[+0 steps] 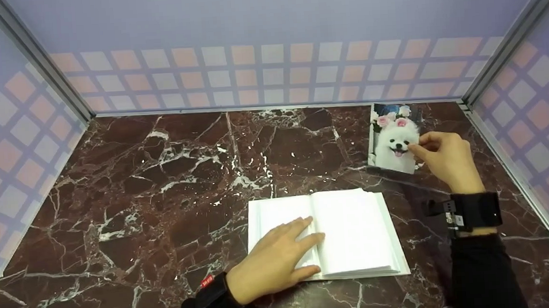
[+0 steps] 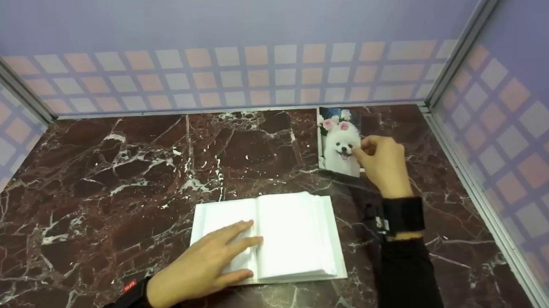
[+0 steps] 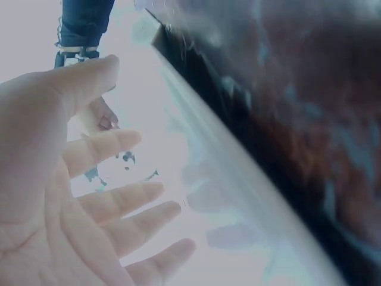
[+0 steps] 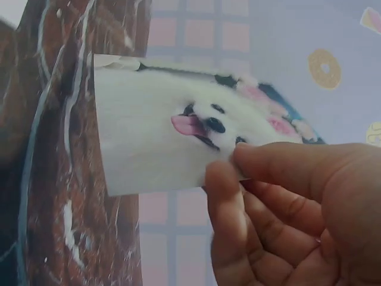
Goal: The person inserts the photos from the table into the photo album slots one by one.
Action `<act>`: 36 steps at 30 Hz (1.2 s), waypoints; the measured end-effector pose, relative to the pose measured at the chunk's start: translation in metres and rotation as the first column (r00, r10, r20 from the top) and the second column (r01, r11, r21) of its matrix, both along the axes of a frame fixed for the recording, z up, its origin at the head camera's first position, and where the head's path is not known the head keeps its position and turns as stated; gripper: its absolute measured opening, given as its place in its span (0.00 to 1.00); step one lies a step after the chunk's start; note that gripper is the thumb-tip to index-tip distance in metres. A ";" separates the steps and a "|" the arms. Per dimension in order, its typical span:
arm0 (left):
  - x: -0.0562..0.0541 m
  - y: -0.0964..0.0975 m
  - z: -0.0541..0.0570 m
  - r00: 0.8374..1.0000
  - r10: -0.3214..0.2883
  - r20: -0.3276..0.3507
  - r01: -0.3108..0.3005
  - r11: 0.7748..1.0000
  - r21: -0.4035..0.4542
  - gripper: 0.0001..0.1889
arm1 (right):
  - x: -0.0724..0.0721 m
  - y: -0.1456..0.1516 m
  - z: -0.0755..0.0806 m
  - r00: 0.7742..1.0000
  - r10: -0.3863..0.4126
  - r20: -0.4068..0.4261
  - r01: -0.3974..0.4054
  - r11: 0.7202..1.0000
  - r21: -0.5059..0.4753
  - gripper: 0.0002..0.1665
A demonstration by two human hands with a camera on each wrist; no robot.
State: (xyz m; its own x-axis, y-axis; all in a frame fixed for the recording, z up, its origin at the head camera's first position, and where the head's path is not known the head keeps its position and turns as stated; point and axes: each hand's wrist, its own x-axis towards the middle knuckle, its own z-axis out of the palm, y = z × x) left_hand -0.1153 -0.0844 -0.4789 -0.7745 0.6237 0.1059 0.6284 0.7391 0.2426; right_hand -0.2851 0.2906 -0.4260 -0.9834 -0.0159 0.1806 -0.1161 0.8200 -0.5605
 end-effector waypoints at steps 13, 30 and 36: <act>-0.005 -0.010 -0.001 0.969 0.216 0.121 -0.213 0.976 -0.038 0.43 | 0.008 -0.042 0.009 0.988 0.128 -0.091 -0.140 0.982 -0.131 0.14; -0.005 -0.008 -0.002 0.958 0.235 0.164 -0.225 0.971 -0.077 0.45 | 0.005 -0.115 0.010 0.914 0.390 0.112 -0.329 0.874 -0.358 0.13; -0.005 -0.006 -0.003 0.958 0.246 0.149 -0.236 0.968 -0.083 0.45 | 0.002 -0.144 0.001 0.889 0.438 0.130 -0.372 0.859 -0.351 0.13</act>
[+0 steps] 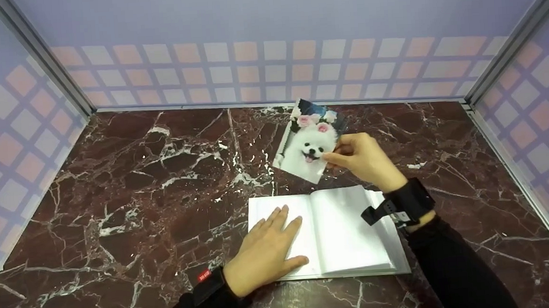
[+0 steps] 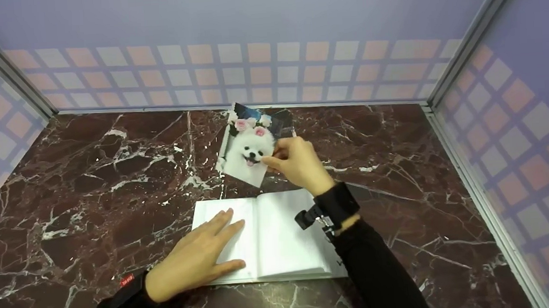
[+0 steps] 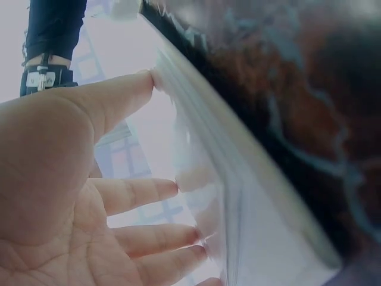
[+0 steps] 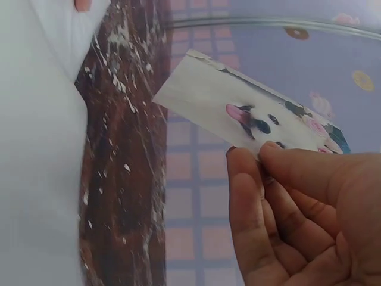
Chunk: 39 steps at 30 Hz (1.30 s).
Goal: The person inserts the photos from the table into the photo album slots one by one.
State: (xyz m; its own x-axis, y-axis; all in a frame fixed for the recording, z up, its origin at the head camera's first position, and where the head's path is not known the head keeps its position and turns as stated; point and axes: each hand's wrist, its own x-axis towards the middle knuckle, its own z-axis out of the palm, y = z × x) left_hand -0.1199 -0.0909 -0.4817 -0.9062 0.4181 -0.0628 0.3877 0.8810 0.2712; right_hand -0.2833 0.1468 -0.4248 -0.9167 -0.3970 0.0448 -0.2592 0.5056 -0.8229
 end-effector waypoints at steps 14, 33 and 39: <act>0.002 0.003 -0.002 0.999 0.021 -0.048 -0.022 1.000 -0.011 0.42 | -0.008 -0.030 -0.041 0.984 0.023 0.177 -0.004 0.994 -0.108 0.10; 0.004 0.004 -0.003 0.993 0.011 -0.114 -0.014 1.000 -0.026 0.41 | -0.011 -0.047 -0.061 0.957 0.088 0.275 -0.025 0.974 -0.225 0.08; 0.004 0.003 -0.003 0.994 0.006 -0.113 -0.008 1.000 -0.025 0.41 | -0.011 -0.046 -0.063 0.947 0.100 0.307 -0.024 0.970 -0.241 0.09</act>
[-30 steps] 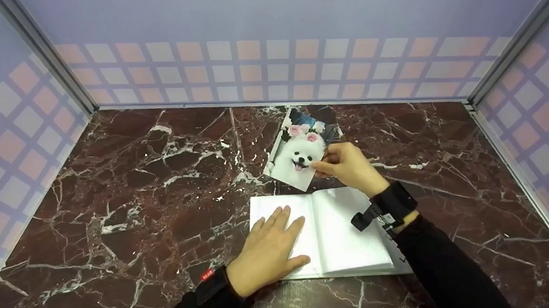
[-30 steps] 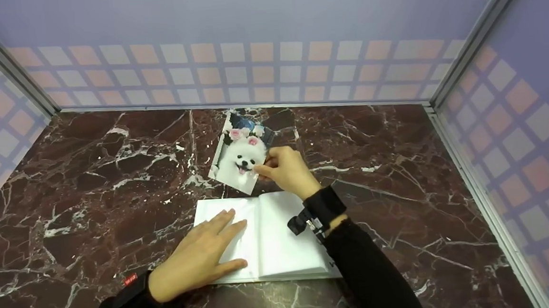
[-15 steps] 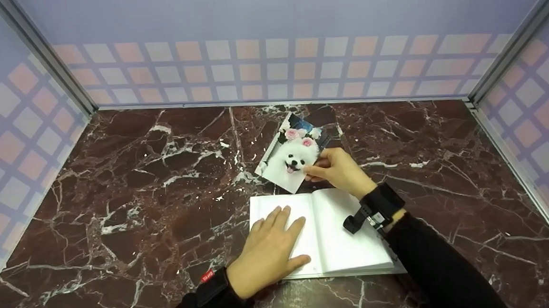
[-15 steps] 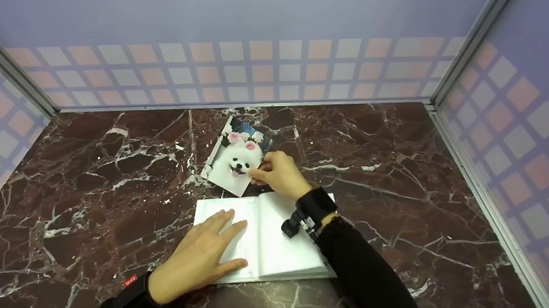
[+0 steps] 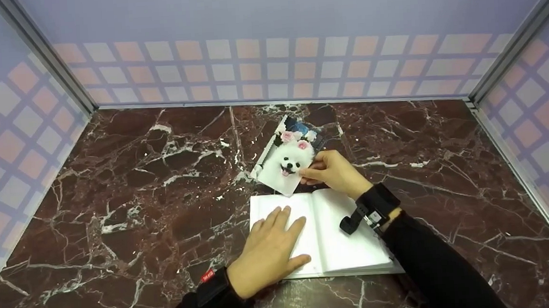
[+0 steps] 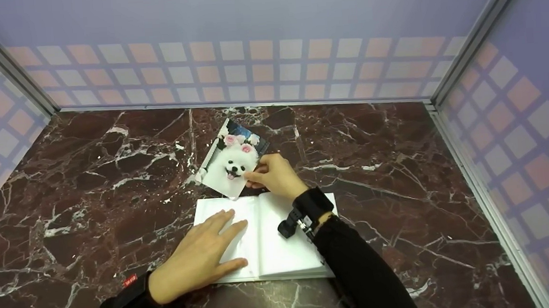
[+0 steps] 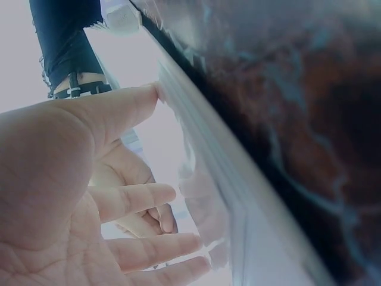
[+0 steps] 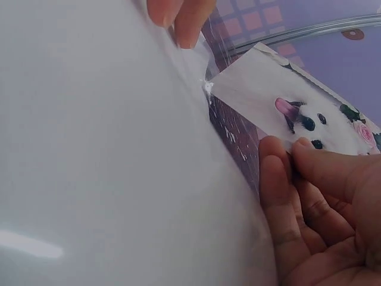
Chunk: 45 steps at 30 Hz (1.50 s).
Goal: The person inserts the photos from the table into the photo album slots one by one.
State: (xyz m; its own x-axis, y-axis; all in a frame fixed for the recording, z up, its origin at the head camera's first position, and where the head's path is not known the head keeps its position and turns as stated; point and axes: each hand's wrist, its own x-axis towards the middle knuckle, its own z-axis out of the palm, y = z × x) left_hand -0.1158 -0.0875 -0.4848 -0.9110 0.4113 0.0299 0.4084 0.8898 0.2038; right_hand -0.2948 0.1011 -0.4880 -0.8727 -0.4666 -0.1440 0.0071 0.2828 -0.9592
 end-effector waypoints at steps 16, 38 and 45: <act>0.001 0.001 0.003 0.990 0.029 0.137 -0.031 0.999 0.011 0.40 | -0.002 0.012 -0.001 0.998 0.052 0.025 -0.055 0.992 0.115 0.10; 0.001 0.001 0.004 0.987 0.025 0.156 -0.024 1.000 -0.009 0.41 | -0.008 0.014 0.003 0.965 0.221 -0.140 -0.154 0.912 0.380 0.10; 0.002 0.000 0.004 0.990 0.021 0.138 -0.020 1.000 -0.011 0.41 | -0.010 0.012 0.006 0.970 0.188 -0.152 -0.124 0.926 0.356 0.11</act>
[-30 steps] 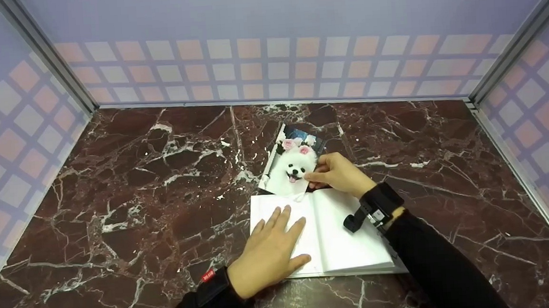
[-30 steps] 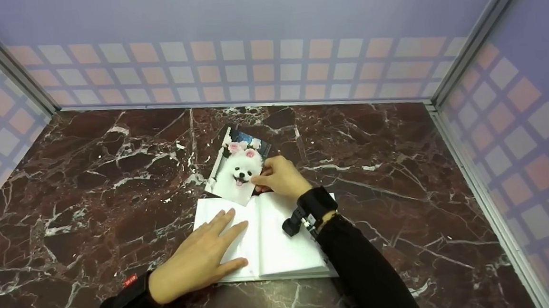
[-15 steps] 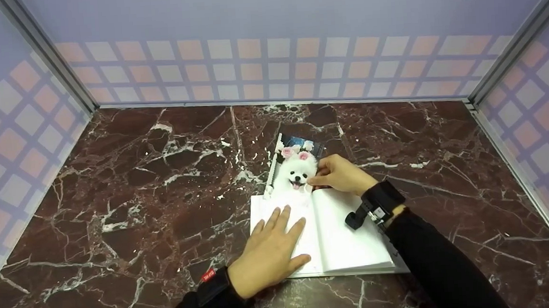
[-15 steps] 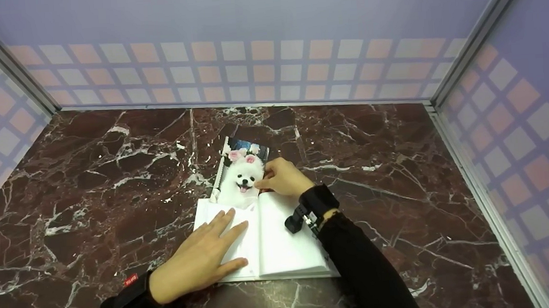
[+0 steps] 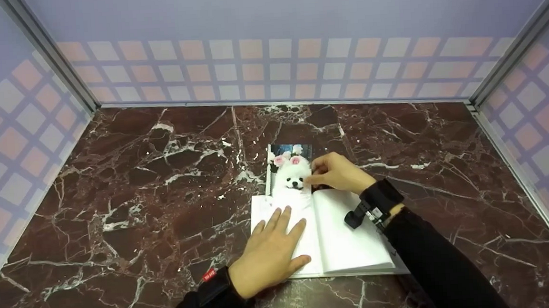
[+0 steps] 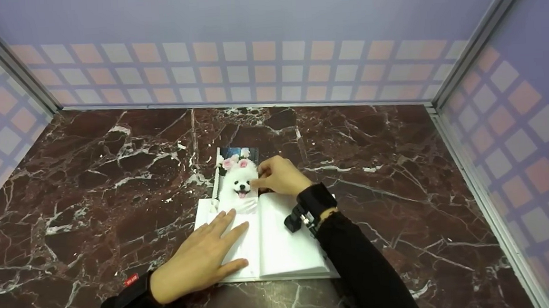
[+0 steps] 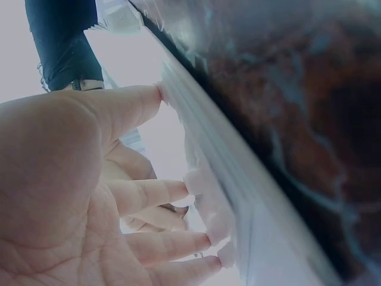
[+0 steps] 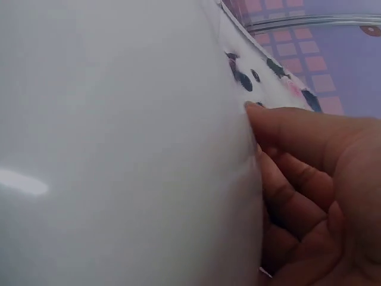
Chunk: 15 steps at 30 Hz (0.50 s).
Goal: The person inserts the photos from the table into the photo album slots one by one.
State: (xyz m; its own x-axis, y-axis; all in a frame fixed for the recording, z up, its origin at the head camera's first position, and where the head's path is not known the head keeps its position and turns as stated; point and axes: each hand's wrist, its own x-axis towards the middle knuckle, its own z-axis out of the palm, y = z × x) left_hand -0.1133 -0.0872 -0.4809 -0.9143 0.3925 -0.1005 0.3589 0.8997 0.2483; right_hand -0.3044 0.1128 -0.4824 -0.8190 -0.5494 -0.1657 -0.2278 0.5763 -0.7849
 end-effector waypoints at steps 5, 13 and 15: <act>0.002 0.000 0.000 1.000 -0.004 -0.025 0.004 1.000 -0.008 0.40 | -0.005 -0.002 -0.001 0.998 -0.041 -0.052 0.038 0.997 -0.060 0.12; 0.001 0.000 -0.001 1.000 -0.006 -0.009 0.006 1.000 -0.015 0.41 | -0.003 -0.004 0.000 0.999 0.002 -0.053 -0.004 1.000 -0.030 0.11; 0.000 0.000 -0.001 1.000 -0.004 -0.006 0.004 1.000 -0.020 0.41 | -0.002 -0.005 0.000 1.000 0.012 -0.026 -0.013 0.999 -0.031 0.11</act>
State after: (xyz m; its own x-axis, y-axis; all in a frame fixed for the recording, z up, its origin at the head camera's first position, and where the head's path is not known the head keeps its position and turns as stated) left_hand -0.1129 -0.0868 -0.4823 -0.9132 0.3944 -0.1024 0.3644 0.9029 0.2280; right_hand -0.3061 0.1083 -0.4825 -0.8157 -0.5645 -0.1268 -0.2557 0.5483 -0.7963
